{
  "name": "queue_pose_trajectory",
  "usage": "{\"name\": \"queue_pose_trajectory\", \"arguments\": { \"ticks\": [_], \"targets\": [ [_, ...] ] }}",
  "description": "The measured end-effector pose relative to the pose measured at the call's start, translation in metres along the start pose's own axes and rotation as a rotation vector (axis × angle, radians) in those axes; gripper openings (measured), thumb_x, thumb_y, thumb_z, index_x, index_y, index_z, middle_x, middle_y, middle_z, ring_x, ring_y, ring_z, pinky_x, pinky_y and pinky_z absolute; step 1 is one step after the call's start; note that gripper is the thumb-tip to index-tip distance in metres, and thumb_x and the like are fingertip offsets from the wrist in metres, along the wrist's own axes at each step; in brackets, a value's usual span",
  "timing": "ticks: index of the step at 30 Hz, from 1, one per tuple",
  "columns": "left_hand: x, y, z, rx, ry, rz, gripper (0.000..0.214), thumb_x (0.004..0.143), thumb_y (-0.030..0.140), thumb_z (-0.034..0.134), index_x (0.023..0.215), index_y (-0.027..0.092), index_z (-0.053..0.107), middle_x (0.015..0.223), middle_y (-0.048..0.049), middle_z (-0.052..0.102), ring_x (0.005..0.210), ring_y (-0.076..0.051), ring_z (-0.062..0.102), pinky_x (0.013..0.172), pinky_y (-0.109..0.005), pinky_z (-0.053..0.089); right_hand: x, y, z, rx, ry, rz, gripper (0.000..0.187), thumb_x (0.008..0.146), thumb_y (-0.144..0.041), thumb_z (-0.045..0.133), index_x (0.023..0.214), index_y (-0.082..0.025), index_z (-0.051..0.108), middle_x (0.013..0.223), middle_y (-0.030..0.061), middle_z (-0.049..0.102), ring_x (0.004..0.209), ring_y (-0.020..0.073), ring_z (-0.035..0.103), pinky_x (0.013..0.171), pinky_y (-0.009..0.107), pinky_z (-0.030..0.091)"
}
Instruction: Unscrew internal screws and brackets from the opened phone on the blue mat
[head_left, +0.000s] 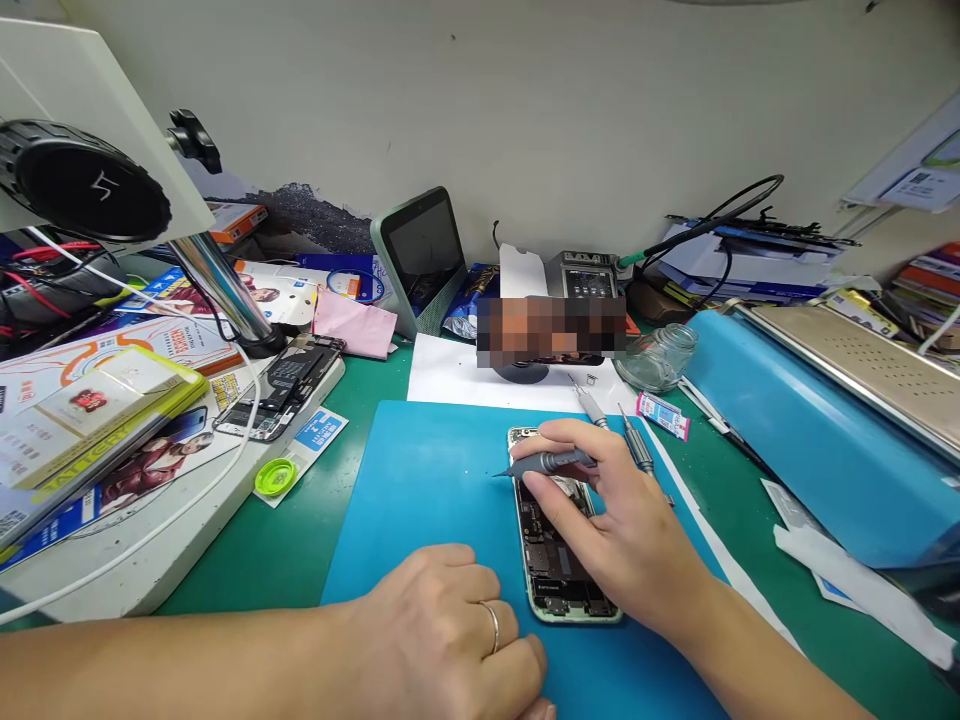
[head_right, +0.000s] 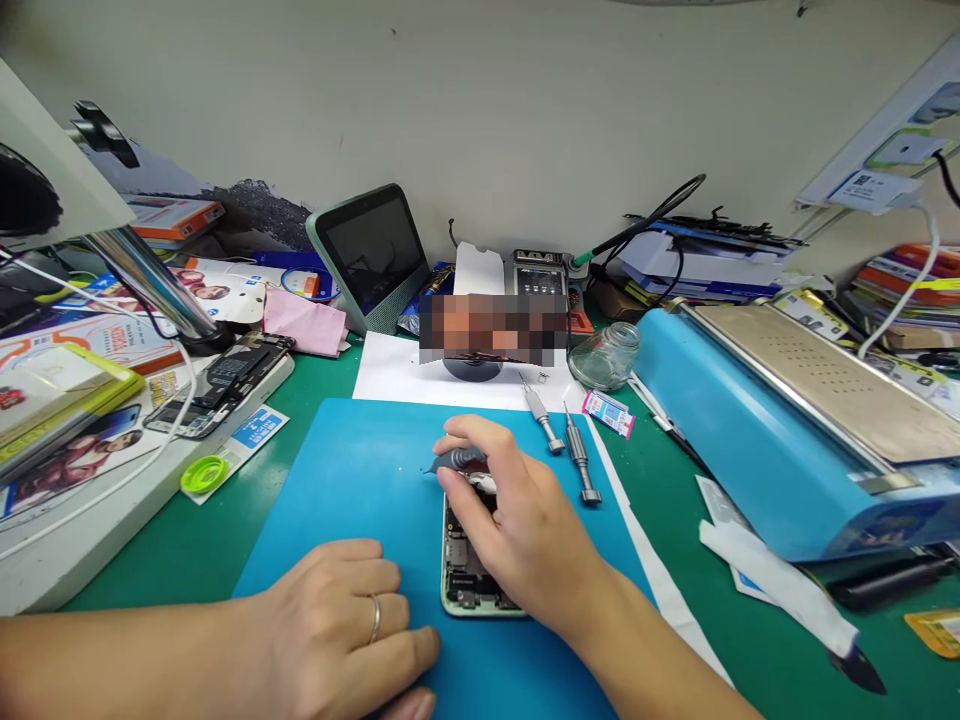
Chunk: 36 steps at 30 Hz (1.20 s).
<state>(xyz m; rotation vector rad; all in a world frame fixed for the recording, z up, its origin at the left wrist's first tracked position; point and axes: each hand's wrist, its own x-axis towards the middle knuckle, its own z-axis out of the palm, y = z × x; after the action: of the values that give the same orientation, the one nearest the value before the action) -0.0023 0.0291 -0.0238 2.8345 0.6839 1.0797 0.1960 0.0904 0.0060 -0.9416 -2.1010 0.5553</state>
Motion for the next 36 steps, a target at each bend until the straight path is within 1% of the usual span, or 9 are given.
{"name": "queue_pose_trajectory", "arguments": {
  "ticks": [3,7,10,13,17,24,28,32,36],
  "targets": [
    [0.0002,0.0003,-0.0019,0.005,-0.024,-0.003,0.044,0.107,0.025,0.046,0.067,0.018,0.063,0.054,0.0009,0.049,0.049,-0.016,0.039,0.046,-0.035,0.024,0.0003,0.0007,0.0002,0.005,0.0,-0.009,0.037,0.103,-0.017,0.061,0.135,-0.03,0.048,0.115,0.0028,0.077,0.108,0.0193,0.078,0.088,0.029,0.066],
    [0.0011,0.0014,-0.0026,0.005,-0.014,-0.005,0.048,0.108,0.023,0.04,0.066,0.017,0.064,0.053,0.0008,0.048,0.048,-0.016,0.036,0.044,-0.035,0.025,0.0006,0.0005,0.0007,0.002,-0.006,-0.004,0.036,0.103,-0.017,0.06,0.135,-0.029,0.048,0.116,0.003,0.077,0.108,0.0188,0.078,0.089,0.029,0.066],
    [0.0018,0.0015,-0.0035,0.006,-0.028,-0.009,0.049,0.108,0.022,0.039,0.066,0.017,0.064,0.052,0.0007,0.048,0.049,-0.016,0.037,0.044,-0.035,0.025,0.0008,0.0003,0.0013,-0.008,-0.008,-0.005,0.035,0.104,-0.017,0.06,0.134,-0.028,0.048,0.116,0.0043,0.077,0.108,0.0196,0.078,0.088,0.031,0.067],
    [0.0018,0.0011,-0.0046,0.009,-0.038,-0.006,0.043,0.106,0.023,0.044,0.069,0.017,0.065,0.053,0.0009,0.049,0.048,-0.016,0.039,0.044,-0.035,0.026,0.0009,0.0002,0.0017,-0.009,-0.013,-0.006,0.034,0.103,-0.017,0.06,0.134,-0.027,0.049,0.117,0.0059,0.077,0.107,0.0212,0.078,0.089,0.035,0.067],
    [0.0009,0.0008,-0.0053,0.014,-0.07,-0.004,0.034,0.102,0.025,0.054,0.07,0.018,0.063,0.055,0.0014,0.05,0.049,-0.016,0.043,0.045,-0.035,0.027,0.0009,0.0001,0.0017,0.003,-0.022,-0.004,0.033,0.103,-0.017,0.06,0.133,-0.028,0.049,0.116,0.0061,0.077,0.108,0.0221,0.078,0.089,0.036,0.068],
    [-0.0001,0.001,-0.0054,0.014,-0.091,-0.002,0.031,0.101,0.026,0.058,0.071,0.019,0.062,0.055,0.0018,0.051,0.049,-0.016,0.043,0.046,-0.035,0.028,0.001,-0.0007,0.0025,0.002,-0.018,0.014,0.033,0.103,-0.018,0.06,0.133,-0.028,0.05,0.118,0.0061,0.077,0.109,0.0228,0.078,0.09,0.037,0.067],
    [-0.0004,0.001,-0.0064,0.017,-0.102,0.0,0.028,0.098,0.028,0.062,0.072,0.019,0.061,0.056,0.0025,0.051,0.049,-0.015,0.044,0.047,-0.035,0.028,0.0013,-0.0001,0.0031,0.008,-0.017,0.01,0.033,0.103,-0.017,0.06,0.132,-0.028,0.049,0.117,0.0045,0.077,0.109,0.0205,0.078,0.09,0.033,0.067],
    [-0.0002,0.0012,-0.006,0.007,-0.098,0.0,0.031,0.1,0.027,0.059,0.07,0.019,0.061,0.056,0.0021,0.051,0.05,-0.015,0.044,0.046,-0.035,0.028,0.0014,0.0002,0.003,0.001,-0.02,-0.002,0.034,0.103,-0.017,0.06,0.133,-0.028,0.049,0.118,0.0043,0.076,0.108,0.0196,0.078,0.091,0.032,0.066],
    [-0.0007,0.0014,-0.0037,0.013,-0.068,0.0,0.033,0.102,0.025,0.055,0.07,0.018,0.062,0.055,0.0016,0.05,0.049,-0.015,0.043,0.045,-0.035,0.027,0.001,-0.0001,0.0032,-0.015,-0.032,0.008,0.033,0.104,-0.017,0.059,0.132,-0.029,0.049,0.118,0.0048,0.075,0.108,0.021,0.077,0.09,0.035,0.066]
  ]
}}
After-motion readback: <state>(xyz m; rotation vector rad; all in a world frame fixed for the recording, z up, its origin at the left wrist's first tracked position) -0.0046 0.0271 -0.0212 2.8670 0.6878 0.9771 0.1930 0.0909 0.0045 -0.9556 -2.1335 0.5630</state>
